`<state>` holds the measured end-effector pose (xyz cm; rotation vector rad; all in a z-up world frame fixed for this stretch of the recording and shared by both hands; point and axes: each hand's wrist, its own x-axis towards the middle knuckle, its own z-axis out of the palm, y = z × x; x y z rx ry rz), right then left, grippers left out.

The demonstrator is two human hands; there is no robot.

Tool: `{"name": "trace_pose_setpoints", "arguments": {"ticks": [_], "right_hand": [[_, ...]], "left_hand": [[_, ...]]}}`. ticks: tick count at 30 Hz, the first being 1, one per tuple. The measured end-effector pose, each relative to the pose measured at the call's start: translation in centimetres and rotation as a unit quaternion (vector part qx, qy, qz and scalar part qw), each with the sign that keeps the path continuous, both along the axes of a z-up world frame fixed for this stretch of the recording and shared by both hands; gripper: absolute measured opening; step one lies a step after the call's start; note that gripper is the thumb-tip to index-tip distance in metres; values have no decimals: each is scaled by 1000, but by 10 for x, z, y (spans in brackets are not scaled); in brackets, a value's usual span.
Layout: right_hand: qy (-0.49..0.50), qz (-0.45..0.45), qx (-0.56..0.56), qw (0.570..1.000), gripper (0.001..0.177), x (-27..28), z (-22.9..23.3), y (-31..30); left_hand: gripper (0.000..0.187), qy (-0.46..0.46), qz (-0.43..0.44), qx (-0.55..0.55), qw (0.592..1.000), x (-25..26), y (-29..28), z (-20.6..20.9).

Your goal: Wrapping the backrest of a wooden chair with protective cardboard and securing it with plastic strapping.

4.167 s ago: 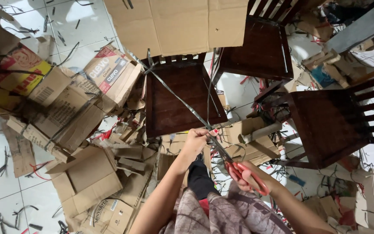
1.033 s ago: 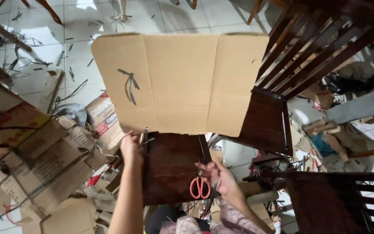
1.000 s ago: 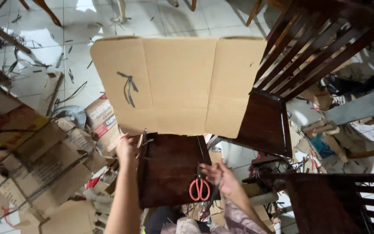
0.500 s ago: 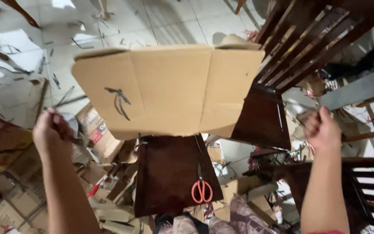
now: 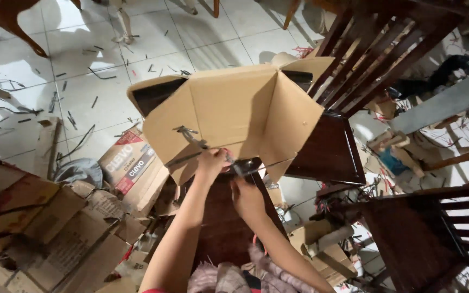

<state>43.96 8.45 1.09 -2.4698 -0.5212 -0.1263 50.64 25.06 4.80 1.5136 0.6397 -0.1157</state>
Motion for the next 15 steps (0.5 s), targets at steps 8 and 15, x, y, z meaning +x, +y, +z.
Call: {"name": "trace_pose_setpoints", "arguments": {"ticks": [8, 15], "right_hand": [[-74, -124, -37, 989, 18, 84, 14, 19], [8, -127, -17, 992, 14, 83, 36, 42]], "left_hand": [[31, -11, 27, 6, 1000, 8, 57, 24], [55, 37, -33, -135, 990, 40, 6, 25]]}}
